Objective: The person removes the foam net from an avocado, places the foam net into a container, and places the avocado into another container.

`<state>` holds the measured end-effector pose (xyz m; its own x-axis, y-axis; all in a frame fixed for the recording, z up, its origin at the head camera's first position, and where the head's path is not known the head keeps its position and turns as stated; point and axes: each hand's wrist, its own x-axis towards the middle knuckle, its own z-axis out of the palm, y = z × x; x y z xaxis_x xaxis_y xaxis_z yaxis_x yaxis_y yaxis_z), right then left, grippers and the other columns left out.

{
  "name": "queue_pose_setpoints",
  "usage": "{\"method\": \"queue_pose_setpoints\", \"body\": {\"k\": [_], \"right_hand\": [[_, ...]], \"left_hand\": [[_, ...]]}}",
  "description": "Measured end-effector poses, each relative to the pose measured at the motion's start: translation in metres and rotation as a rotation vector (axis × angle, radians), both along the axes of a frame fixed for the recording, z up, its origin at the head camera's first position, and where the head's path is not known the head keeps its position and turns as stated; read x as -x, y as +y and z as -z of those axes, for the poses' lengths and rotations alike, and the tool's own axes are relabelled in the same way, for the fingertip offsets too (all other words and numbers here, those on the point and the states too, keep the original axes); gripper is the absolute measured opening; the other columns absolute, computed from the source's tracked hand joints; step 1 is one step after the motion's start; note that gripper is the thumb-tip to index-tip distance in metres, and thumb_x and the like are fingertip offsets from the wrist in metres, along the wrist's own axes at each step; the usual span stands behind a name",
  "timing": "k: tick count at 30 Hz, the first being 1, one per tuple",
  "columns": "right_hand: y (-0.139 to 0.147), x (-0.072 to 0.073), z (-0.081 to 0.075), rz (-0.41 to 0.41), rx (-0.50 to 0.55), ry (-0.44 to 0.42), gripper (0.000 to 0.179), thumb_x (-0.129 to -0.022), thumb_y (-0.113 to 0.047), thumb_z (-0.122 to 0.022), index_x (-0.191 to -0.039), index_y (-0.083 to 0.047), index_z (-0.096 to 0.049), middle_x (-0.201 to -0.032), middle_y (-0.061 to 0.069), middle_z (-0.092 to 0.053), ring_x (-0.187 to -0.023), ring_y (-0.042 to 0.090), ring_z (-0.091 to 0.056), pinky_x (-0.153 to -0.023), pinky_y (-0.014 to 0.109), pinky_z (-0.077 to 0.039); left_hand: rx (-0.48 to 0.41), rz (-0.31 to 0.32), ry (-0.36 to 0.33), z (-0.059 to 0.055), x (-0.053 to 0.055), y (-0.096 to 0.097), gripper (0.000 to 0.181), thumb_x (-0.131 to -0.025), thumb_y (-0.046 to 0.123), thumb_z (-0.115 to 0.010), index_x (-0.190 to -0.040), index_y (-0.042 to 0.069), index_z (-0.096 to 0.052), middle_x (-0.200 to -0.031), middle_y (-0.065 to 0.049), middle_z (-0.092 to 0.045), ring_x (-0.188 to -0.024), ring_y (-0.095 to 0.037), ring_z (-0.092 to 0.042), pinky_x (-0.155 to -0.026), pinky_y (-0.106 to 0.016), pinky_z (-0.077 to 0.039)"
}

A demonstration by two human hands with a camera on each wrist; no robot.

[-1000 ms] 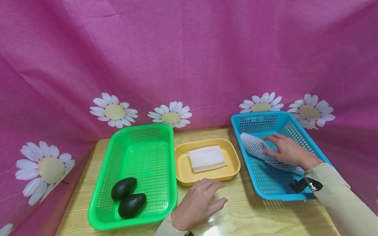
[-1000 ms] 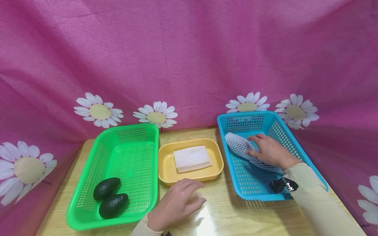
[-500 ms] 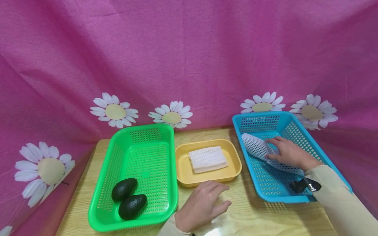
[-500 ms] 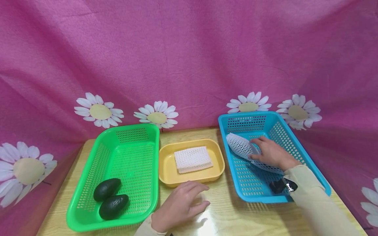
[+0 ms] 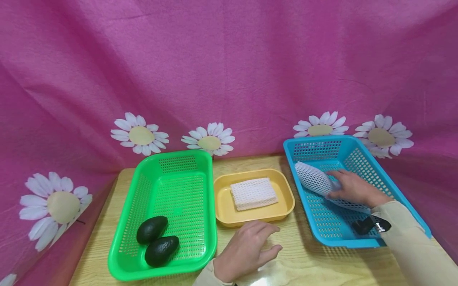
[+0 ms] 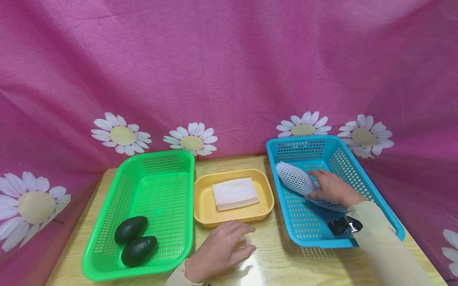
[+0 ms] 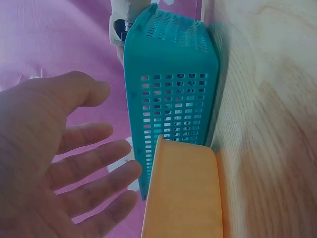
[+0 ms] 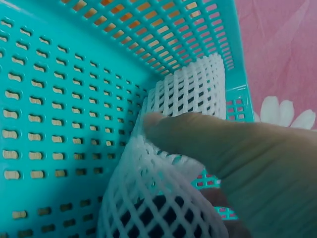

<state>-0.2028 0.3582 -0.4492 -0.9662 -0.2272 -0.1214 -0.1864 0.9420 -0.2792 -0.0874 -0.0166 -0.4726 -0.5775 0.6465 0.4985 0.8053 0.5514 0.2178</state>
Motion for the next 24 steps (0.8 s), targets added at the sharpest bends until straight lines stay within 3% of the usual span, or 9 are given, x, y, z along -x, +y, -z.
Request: {"method": "queue_pose_setpoints", "body": {"k": [9, 17, 24], "right_hand": [[0.008, -0.002, 0.002, 0.032, -0.037, -0.102, 0.1, -0.068, -0.04, -0.094, -0.143, 0.009, -0.049, -0.135, 0.038, -0.056, -0.12, 0.054, -0.057, -0.096, 0.068, -0.05], [0.015, 0.0, 0.005, 0.036, -0.03, -0.156, 0.101, -0.065, -0.035, -0.096, -0.141, 0.012, -0.048, -0.113, 0.027, -0.066, -0.095, 0.035, -0.061, -0.082, 0.055, -0.055], [0.015, 0.0, 0.003, 0.088, -0.071, -0.211, 0.112, -0.064, -0.037, -0.097, -0.145, 0.015, -0.039, -0.125, 0.038, -0.056, -0.105, 0.047, -0.058, -0.09, 0.064, -0.052]], "left_hand": [[0.003, -0.001, -0.007, 0.0, 0.0, 0.0, 0.033, -0.092, 0.037, -0.075, -0.119, 0.018, -0.071, -0.111, 0.007, -0.076, -0.106, -0.008, -0.071, -0.097, -0.023, -0.055], [0.0, -0.002, -0.029, 0.001, 0.0, -0.001, 0.033, -0.094, 0.038, -0.074, -0.12, 0.018, -0.071, -0.113, 0.007, -0.076, -0.107, -0.008, -0.07, -0.096, -0.023, -0.056], [-0.005, 0.003, -0.021, 0.002, 0.001, -0.002, 0.033, -0.094, 0.038, -0.073, -0.12, 0.018, -0.071, -0.113, 0.007, -0.075, -0.107, -0.007, -0.07, -0.096, -0.023, -0.055]]}}
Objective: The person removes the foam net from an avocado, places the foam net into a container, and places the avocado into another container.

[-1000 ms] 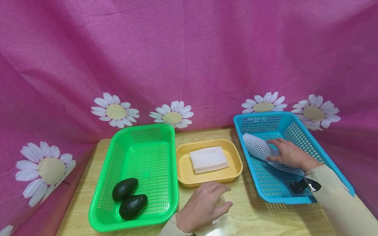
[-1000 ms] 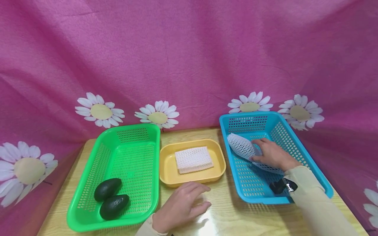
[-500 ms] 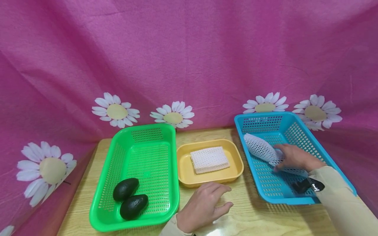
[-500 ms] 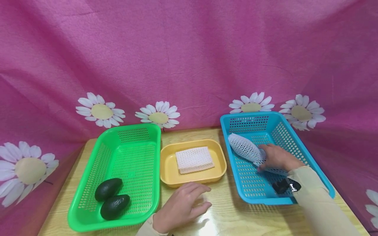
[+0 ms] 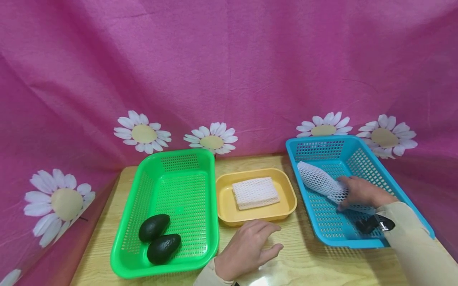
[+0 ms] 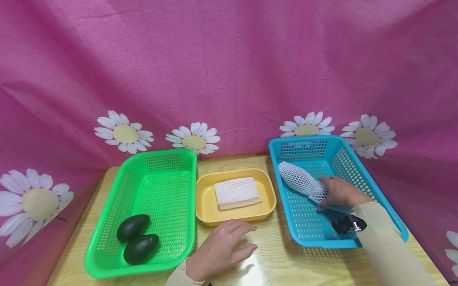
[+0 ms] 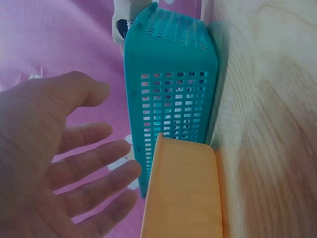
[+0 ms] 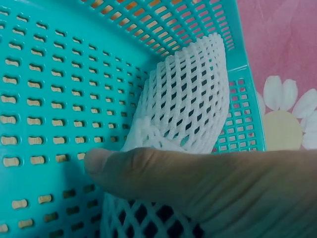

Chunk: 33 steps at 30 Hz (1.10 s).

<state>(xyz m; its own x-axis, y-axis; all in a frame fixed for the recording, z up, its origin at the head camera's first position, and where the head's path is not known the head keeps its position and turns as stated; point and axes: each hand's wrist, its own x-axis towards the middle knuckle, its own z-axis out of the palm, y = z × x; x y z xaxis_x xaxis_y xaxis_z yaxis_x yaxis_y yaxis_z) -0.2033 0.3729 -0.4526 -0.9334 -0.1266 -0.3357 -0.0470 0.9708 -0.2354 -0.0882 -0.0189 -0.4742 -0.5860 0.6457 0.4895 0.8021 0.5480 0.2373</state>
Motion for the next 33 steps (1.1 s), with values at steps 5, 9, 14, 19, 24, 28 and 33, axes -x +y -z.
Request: {"method": "queue_pose_setpoints", "body": {"k": [5, 9, 14, 19, 24, 28, 33], "right_hand": [[0.001, 0.0, -0.001, 0.058, -0.047, -0.046, 0.102, -0.063, -0.034, -0.097, -0.132, 0.018, -0.044, -0.114, 0.034, -0.059, -0.098, 0.044, -0.06, -0.085, 0.06, -0.055], [0.005, -0.001, -0.004, 0.071, -0.04, -0.076, 0.086, -0.066, -0.032, -0.096, -0.122, 0.013, -0.047, -0.101, 0.026, -0.062, -0.088, 0.037, -0.061, -0.074, 0.053, -0.056], [0.005, -0.002, -0.008, 0.057, -0.04, -0.095, 0.079, -0.07, -0.03, -0.093, -0.12, 0.01, -0.048, -0.097, 0.023, -0.062, -0.084, 0.034, -0.06, -0.071, 0.05, -0.056], [0.0, -0.003, -0.01, 0.067, -0.07, -0.125, 0.078, -0.071, -0.029, -0.091, -0.123, 0.011, -0.049, -0.098, 0.025, -0.062, -0.085, 0.036, -0.062, -0.074, 0.052, -0.057], [-0.001, -0.005, -0.018, 0.05, -0.059, -0.114, 0.072, -0.072, -0.025, -0.09, -0.121, 0.009, -0.05, -0.097, 0.022, -0.063, -0.085, 0.034, -0.062, -0.072, 0.051, -0.057], [-0.002, -0.008, -0.024, -0.003, -0.058, -0.068, 0.068, -0.072, -0.024, -0.09, -0.119, 0.008, -0.051, -0.095, 0.02, -0.063, -0.084, 0.032, -0.061, -0.071, 0.048, -0.056], [-0.005, -0.011, -0.028, -0.044, -0.053, -0.019, 0.069, -0.072, -0.023, -0.09, -0.121, 0.008, -0.051, -0.097, 0.02, -0.064, -0.085, 0.031, -0.061, -0.074, 0.048, -0.055]], "left_hand": [[-0.001, 0.008, -0.002, 0.0, 0.0, 0.0, 0.033, -0.095, 0.038, -0.073, -0.12, 0.017, -0.071, -0.113, 0.007, -0.076, -0.107, -0.008, -0.071, -0.098, -0.024, -0.055], [-0.003, 0.017, 0.019, -0.001, -0.001, 0.0, 0.032, -0.095, 0.038, -0.072, -0.12, 0.017, -0.071, -0.113, 0.006, -0.076, -0.107, -0.008, -0.071, -0.097, -0.024, -0.055], [0.006, 0.015, 0.055, -0.002, -0.001, -0.001, 0.031, -0.097, 0.038, -0.069, -0.12, 0.017, -0.07, -0.112, 0.007, -0.075, -0.106, -0.007, -0.071, -0.097, -0.022, -0.055], [0.009, 0.013, 0.037, -0.004, -0.003, -0.001, 0.031, -0.096, 0.038, -0.07, -0.12, 0.017, -0.071, -0.113, 0.007, -0.075, -0.106, -0.008, -0.071, -0.097, -0.023, -0.055], [0.006, 0.011, 0.011, -0.004, -0.004, 0.0, 0.032, -0.094, 0.038, -0.073, -0.119, 0.017, -0.072, -0.111, 0.008, -0.076, -0.105, -0.008, -0.07, -0.096, -0.024, -0.055], [0.003, 0.009, 0.016, -0.004, -0.005, 0.001, 0.032, -0.094, 0.038, -0.074, -0.118, 0.018, -0.072, -0.11, 0.008, -0.076, -0.104, -0.008, -0.07, -0.095, -0.024, -0.055], [0.003, 0.011, 0.009, -0.003, -0.006, 0.0, 0.032, -0.095, 0.038, -0.072, -0.119, 0.018, -0.071, -0.113, 0.007, -0.076, -0.107, -0.008, -0.07, -0.096, -0.024, -0.055]]}}
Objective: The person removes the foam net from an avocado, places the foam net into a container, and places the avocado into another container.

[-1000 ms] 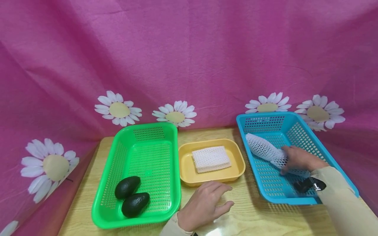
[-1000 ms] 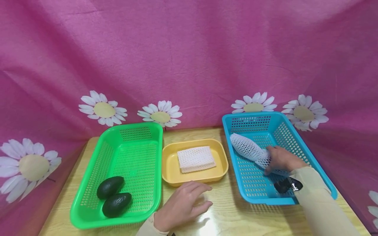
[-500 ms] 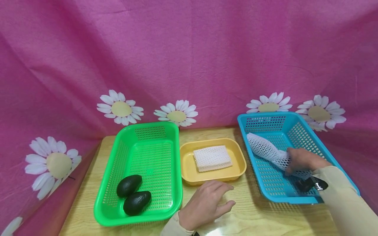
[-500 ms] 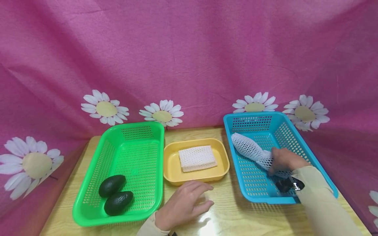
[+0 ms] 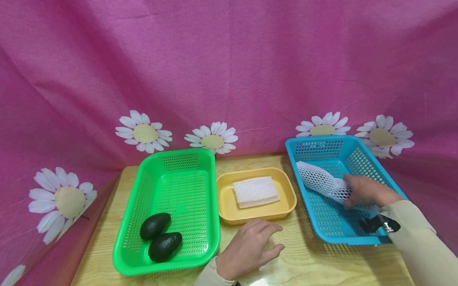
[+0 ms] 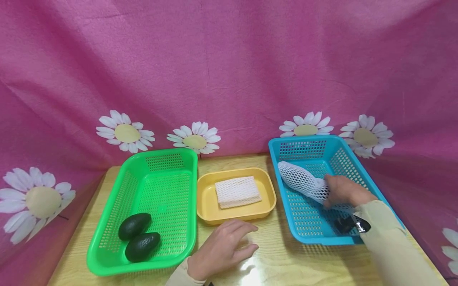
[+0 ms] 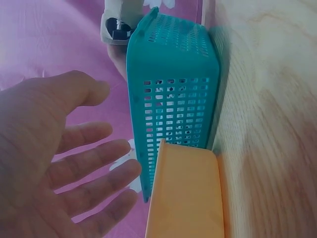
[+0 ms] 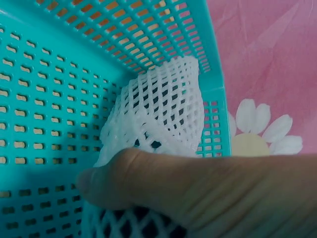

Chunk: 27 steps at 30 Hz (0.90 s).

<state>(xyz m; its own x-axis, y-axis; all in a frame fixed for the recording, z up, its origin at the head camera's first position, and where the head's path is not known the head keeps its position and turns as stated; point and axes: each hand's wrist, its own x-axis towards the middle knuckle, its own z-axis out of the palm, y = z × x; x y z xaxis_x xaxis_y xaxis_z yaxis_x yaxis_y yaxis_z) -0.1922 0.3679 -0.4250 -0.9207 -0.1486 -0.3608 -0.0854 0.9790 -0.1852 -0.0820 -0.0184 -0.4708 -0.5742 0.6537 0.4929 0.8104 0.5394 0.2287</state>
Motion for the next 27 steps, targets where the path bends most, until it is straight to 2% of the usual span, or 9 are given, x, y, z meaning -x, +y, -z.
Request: {"method": "queue_pose_setpoints", "body": {"k": [7, 15, 21, 27], "right_hand": [[-0.008, -0.009, -0.004, -0.022, 0.015, 0.088, 0.073, -0.069, -0.02, -0.091, -0.123, 0.006, -0.049, -0.1, 0.021, -0.065, -0.085, 0.029, -0.061, -0.073, 0.047, -0.055], [-0.014, -0.024, -0.013, -0.076, 0.063, 0.235, 0.067, -0.071, -0.023, -0.089, -0.12, 0.002, -0.05, -0.093, 0.013, -0.064, -0.078, 0.022, -0.058, -0.064, 0.037, -0.05], [-0.023, -0.031, -0.025, -0.11, 0.037, 0.268, 0.058, -0.072, -0.028, -0.089, -0.113, -0.005, -0.055, -0.093, 0.009, -0.064, -0.077, 0.019, -0.058, -0.062, 0.034, -0.048], [-0.029, -0.038, -0.035, -0.14, 0.012, 0.288, 0.058, -0.072, -0.031, -0.09, -0.115, -0.007, -0.058, -0.094, 0.006, -0.065, -0.078, 0.018, -0.057, -0.062, 0.033, -0.046]], "left_hand": [[0.002, 0.0, -0.004, 0.002, -0.002, 0.0, 0.031, -0.094, 0.037, -0.073, -0.119, 0.017, -0.071, -0.115, 0.006, -0.076, -0.108, -0.009, -0.071, -0.096, -0.025, -0.056], [0.009, 0.002, -0.005, 0.002, -0.004, -0.001, 0.031, -0.095, 0.038, -0.071, -0.119, 0.018, -0.071, -0.116, 0.006, -0.076, -0.109, -0.009, -0.07, -0.096, -0.024, -0.056], [0.007, 0.003, 0.004, 0.001, -0.005, -0.002, 0.031, -0.095, 0.038, -0.072, -0.118, 0.018, -0.072, -0.116, 0.006, -0.076, -0.109, -0.009, -0.071, -0.095, -0.025, -0.056], [0.001, 0.003, 0.009, 0.001, -0.007, -0.004, 0.031, -0.094, 0.038, -0.073, -0.118, 0.018, -0.072, -0.115, 0.006, -0.076, -0.109, -0.01, -0.071, -0.096, -0.024, -0.056]]}}
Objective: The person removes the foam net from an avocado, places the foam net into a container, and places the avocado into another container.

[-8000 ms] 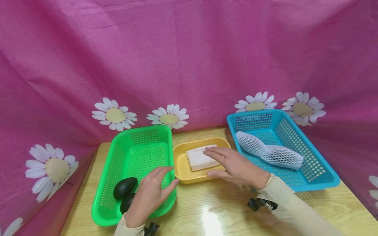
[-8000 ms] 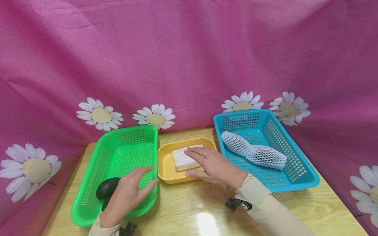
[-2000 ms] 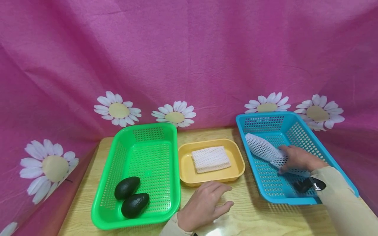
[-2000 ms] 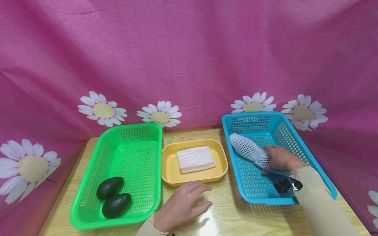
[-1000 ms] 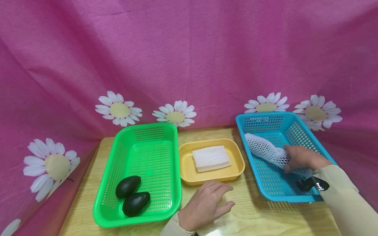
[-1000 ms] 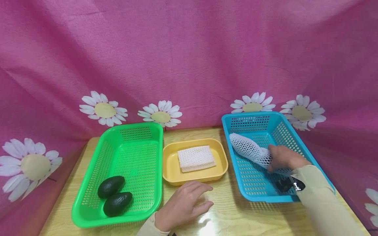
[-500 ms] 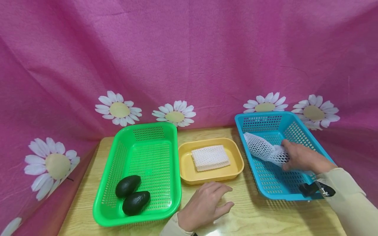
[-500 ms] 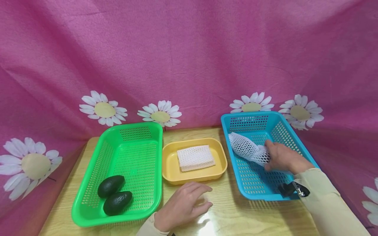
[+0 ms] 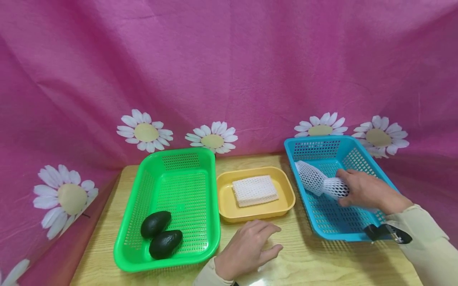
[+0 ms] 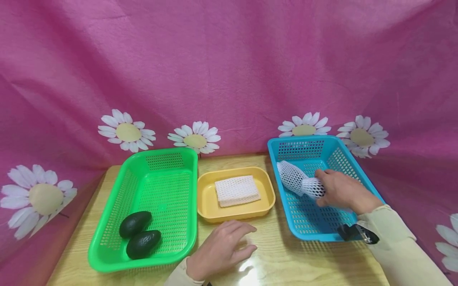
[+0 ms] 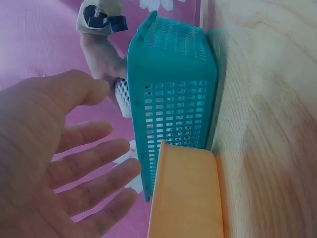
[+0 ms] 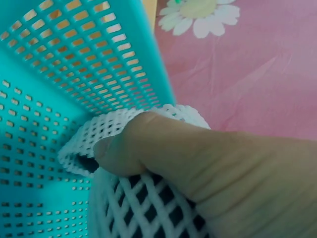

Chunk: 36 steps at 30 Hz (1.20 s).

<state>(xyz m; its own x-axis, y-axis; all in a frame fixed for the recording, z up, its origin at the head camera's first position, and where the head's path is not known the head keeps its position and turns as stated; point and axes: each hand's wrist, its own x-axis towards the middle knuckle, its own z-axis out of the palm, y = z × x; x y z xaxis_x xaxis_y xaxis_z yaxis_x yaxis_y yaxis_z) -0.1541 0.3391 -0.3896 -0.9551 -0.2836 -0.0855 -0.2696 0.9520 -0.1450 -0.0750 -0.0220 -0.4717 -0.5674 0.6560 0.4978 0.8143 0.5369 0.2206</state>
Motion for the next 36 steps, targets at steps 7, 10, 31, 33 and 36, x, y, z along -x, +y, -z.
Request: {"method": "queue_pose_setpoints", "body": {"k": [7, 10, 31, 33, 36], "right_hand": [[-0.009, -0.005, -0.01, -0.023, 0.001, 0.049, 0.061, -0.07, -0.031, -0.09, -0.118, -0.009, -0.059, -0.096, 0.006, -0.065, -0.078, 0.018, -0.058, -0.061, 0.033, -0.047], [-0.015, -0.008, -0.015, -0.033, 0.003, 0.082, 0.06, -0.069, -0.031, -0.089, -0.117, -0.011, -0.059, -0.095, 0.005, -0.065, -0.078, 0.017, -0.058, -0.061, 0.032, -0.046], [-0.067, -0.028, -0.026, -0.215, 0.081, 0.127, 0.068, -0.071, -0.025, -0.091, -0.13, -0.011, -0.061, -0.107, 0.003, -0.065, -0.089, 0.015, -0.059, -0.071, 0.032, -0.054], [-0.072, -0.03, -0.026, -0.24, 0.091, 0.152, 0.071, -0.07, -0.024, -0.092, -0.131, -0.011, -0.06, -0.109, 0.002, -0.066, -0.09, 0.014, -0.059, -0.072, 0.033, -0.056], [-0.079, -0.033, -0.024, -0.288, 0.109, 0.204, 0.071, -0.069, -0.023, -0.092, -0.131, -0.01, -0.059, -0.11, 0.002, -0.066, -0.091, 0.014, -0.06, -0.074, 0.034, -0.057]], "left_hand": [[-0.009, -0.003, 0.001, 0.0, -0.002, -0.002, 0.031, -0.092, 0.035, -0.076, -0.117, 0.017, -0.072, -0.114, 0.006, -0.076, -0.107, -0.01, -0.071, -0.095, -0.025, -0.057], [-0.008, -0.006, 0.009, 0.0, -0.003, -0.003, 0.031, -0.091, 0.035, -0.077, -0.117, 0.018, -0.072, -0.113, 0.006, -0.076, -0.107, -0.009, -0.071, -0.095, -0.025, -0.057], [0.012, -0.027, 0.014, 0.004, -0.009, -0.012, 0.032, -0.093, 0.038, -0.073, -0.118, 0.018, -0.072, -0.115, 0.006, -0.076, -0.109, -0.009, -0.071, -0.098, -0.024, -0.056], [0.015, -0.031, 0.019, 0.005, -0.009, -0.012, 0.032, -0.093, 0.038, -0.074, -0.118, 0.019, -0.072, -0.114, 0.007, -0.076, -0.108, -0.008, -0.071, -0.097, -0.024, -0.056], [0.019, -0.036, 0.033, 0.006, -0.01, -0.014, 0.032, -0.092, 0.038, -0.074, -0.117, 0.019, -0.072, -0.113, 0.007, -0.075, -0.108, -0.008, -0.07, -0.097, -0.024, -0.055]]}}
